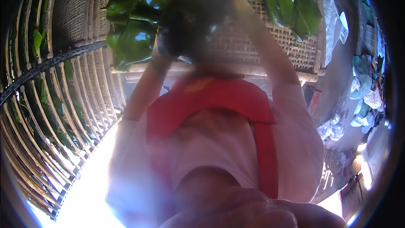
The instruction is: The person cleans large green leaves by hand on a woven mat, stacking them to the side and then transferring a bundle into a large white bag.
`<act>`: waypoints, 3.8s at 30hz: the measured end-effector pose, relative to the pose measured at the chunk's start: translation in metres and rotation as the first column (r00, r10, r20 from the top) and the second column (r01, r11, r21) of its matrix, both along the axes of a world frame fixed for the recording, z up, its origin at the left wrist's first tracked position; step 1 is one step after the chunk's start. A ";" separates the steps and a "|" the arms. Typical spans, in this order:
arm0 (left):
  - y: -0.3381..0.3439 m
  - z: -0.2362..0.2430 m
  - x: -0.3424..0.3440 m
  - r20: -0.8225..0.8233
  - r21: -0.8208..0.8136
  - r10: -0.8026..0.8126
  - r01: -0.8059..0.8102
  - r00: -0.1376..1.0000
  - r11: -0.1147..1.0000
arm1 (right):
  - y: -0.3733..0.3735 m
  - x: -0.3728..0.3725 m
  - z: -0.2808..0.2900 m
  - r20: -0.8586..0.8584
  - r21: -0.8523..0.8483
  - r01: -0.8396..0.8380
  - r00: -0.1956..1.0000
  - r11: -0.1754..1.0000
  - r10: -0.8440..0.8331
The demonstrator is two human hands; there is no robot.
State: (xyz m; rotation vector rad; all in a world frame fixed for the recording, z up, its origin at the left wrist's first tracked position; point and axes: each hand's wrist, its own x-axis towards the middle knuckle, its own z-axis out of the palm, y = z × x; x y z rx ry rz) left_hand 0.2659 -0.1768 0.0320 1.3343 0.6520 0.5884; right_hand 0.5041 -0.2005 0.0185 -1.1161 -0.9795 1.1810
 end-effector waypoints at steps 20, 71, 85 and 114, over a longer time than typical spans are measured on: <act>-0.054 0.007 0.025 -0.265 0.470 -0.325 0.416 0.908 0.779 | -0.227 0.255 -0.084 0.982 -0.022 0.808 -0.092 0.588 0.164; -0.077 -0.017 0.044 0.018 -0.283 -0.264 0.258 0.964 0.924 | -0.188 0.024 0.006 0.920 -0.316 0.196 0.303 0.928 0.249; -0.087 -0.018 0.033 -0.250 0.498 -0.145 0.256 0.957 0.829 | -0.156 0.186 -0.034 0.987 0.079 0.718 0.039 0.691 -0.154; -0.155 -0.008 0.106 0.112 -0.131 -0.229 0.243 0.967 0.961 | -0.245 0.061 -0.062 0.484 -0.158 0.474 0.802 0.866 -0.351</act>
